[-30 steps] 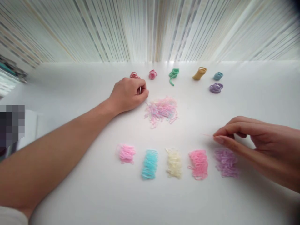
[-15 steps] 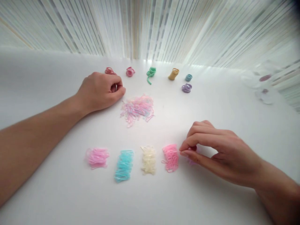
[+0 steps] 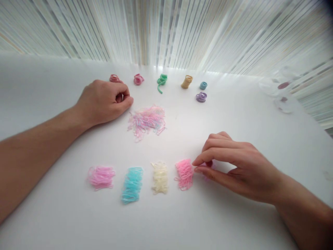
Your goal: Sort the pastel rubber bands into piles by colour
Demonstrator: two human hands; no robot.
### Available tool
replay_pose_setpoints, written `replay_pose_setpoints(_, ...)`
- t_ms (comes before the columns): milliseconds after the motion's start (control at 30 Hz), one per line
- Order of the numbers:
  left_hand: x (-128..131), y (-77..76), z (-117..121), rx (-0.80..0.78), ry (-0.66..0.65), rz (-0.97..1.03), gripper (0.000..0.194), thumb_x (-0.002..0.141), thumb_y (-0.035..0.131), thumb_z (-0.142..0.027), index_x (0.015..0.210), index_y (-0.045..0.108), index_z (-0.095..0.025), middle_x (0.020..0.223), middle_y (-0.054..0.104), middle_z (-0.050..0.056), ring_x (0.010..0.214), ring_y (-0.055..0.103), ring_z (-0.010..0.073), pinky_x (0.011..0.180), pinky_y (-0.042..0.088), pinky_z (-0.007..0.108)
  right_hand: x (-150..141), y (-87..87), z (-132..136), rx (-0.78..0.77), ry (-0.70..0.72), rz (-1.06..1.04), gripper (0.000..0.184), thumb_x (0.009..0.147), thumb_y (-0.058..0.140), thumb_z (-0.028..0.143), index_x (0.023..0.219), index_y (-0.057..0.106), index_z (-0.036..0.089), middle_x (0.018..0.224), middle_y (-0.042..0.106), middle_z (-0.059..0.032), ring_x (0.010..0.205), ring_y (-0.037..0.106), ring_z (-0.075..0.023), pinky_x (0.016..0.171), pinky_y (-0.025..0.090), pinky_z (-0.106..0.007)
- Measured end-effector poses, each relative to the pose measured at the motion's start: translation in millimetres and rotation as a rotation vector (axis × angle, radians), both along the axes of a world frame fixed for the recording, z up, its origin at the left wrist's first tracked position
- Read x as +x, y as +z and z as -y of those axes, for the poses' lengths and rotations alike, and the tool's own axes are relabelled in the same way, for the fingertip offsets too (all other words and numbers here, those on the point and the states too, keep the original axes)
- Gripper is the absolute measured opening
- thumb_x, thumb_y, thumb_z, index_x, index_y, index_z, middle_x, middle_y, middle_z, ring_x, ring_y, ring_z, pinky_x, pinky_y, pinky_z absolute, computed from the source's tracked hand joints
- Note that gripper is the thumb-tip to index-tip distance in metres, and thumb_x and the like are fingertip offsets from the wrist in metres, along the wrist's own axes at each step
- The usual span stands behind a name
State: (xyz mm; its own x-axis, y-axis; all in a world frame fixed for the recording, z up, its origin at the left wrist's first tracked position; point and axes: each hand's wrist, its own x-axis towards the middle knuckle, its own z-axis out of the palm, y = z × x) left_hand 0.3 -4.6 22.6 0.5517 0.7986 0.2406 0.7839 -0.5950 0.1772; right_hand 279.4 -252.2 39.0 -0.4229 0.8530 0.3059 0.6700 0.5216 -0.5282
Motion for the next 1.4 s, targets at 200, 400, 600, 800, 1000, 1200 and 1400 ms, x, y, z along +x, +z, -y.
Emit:
replay_pose_setpoints(200, 2.0, 4.9, 3.4, -0.007, 0.004, -0.039, 0.035, 0.092, 0.053, -0.048, 0.094, 0.078, -0.024, 0.085, 0.074, 0.004, 0.081, 0.061, 0.0229, 0.081, 0.045, 0.04, 2.0, 2.2, 0.8, 0.0, -0.027, -0.026, 0.012, 0.102, 0.071, 0.011, 0.099, 0.072, 0.022, 0.08, 0.073, -0.0005, 0.072, 0.065, -0.0163, 0.075, 0.048, -0.037)
replay_pose_setpoints(400, 2.3, 2.2, 3.3, -0.014, -0.012, -0.014, 0.03, 0.091, 0.056, -0.044, 0.095, 0.081, -0.027, 0.082, 0.075, 0.005, 0.087, 0.067, 0.0272, 0.083, 0.049, 0.041, 1.8, 2.0, 1.3, 0.021, -0.066, -0.051, 0.012, 0.1, 0.073, 0.014, 0.098, 0.072, 0.026, 0.081, 0.074, -0.0013, 0.069, 0.067, -0.019, 0.066, 0.05, -0.039)
replay_pose_setpoints(600, 1.7, -1.9, 2.4, -0.026, -0.037, 0.004, 0.027, 0.094, 0.058, -0.038, 0.095, 0.08, -0.022, 0.091, 0.078, 0.009, 0.093, 0.072, 0.0294, 0.086, 0.051, 0.04, 7.0, -3.7, 2.5, 0.032, -0.144, -0.059, 0.009, 0.103, 0.073, 0.024, 0.097, 0.076, 0.031, 0.079, 0.073, -0.002, 0.066, 0.066, -0.0217, 0.061, 0.049, -0.04)
replay_pose_setpoints(800, 1.8, -4.0, 3.1, -0.012, -0.07, 0.031, 0.024, 0.093, 0.059, -0.035, 0.09, 0.076, -0.019, 0.088, 0.078, 0.008, 0.088, 0.071, 0.0269, 0.081, 0.049, 0.037, 10.6, -7.6, 1.0, 0.008, -0.32, -0.043, 0.013, 0.105, 0.072, 0.035, 0.093, 0.076, 0.033, 0.083, 0.075, -0.0009, 0.068, 0.067, -0.0218, 0.064, 0.046, -0.042)
replay_pose_setpoints(1000, 2.1, -3.3, 4.2, -0.022, -0.056, -0.003, 0.023, 0.094, 0.058, -0.035, 0.085, 0.072, -0.02, 0.089, 0.079, 0.008, 0.083, 0.071, 0.0262, 0.073, 0.043, 0.036, 19.3, -18.6, -10.2, -0.095, -0.48, -0.162, 0.02, 0.103, 0.074, 0.049, 0.095, 0.079, 0.032, 0.09, 0.079, -0.0029, 0.08, 0.07, -0.0254, 0.071, 0.05, -0.042)
replay_pose_setpoints(1200, 0.1, -2.5, 4.2, -0.044, -0.06, -0.008, 0.022, 0.096, 0.057, -0.035, 0.081, 0.067, -0.021, 0.086, 0.078, 0.006, 0.081, 0.069, 0.0246, 0.068, 0.035, 0.036, 21.4, -4.4, -36.4, -0.264, -0.577, -0.136, 0.041, 0.097, 0.072, 0.065, 0.103, 0.085, 0.027, 0.089, 0.08, -0.0062, 0.077, 0.067, -0.0243, 0.069, 0.049, -0.04)
replay_pose_setpoints(1400, -1.4, -2.1, 3.5, -0.06, -0.053, -0.011, 0.025, 0.097, 0.055, -0.038, 0.078, 0.061, -0.022, 0.085, 0.076, 0.005, 0.079, 0.067, 0.0237, 0.067, 0.032, 0.035, 5.1, 14.2, -77.5, -0.308, -0.397, -0.12, 0.034, 0.091, 0.074, 0.055, 0.093, 0.086, 0.023, 0.078, 0.076, -0.0058, 0.072, 0.061, -0.0214, 0.067, 0.046, -0.037)
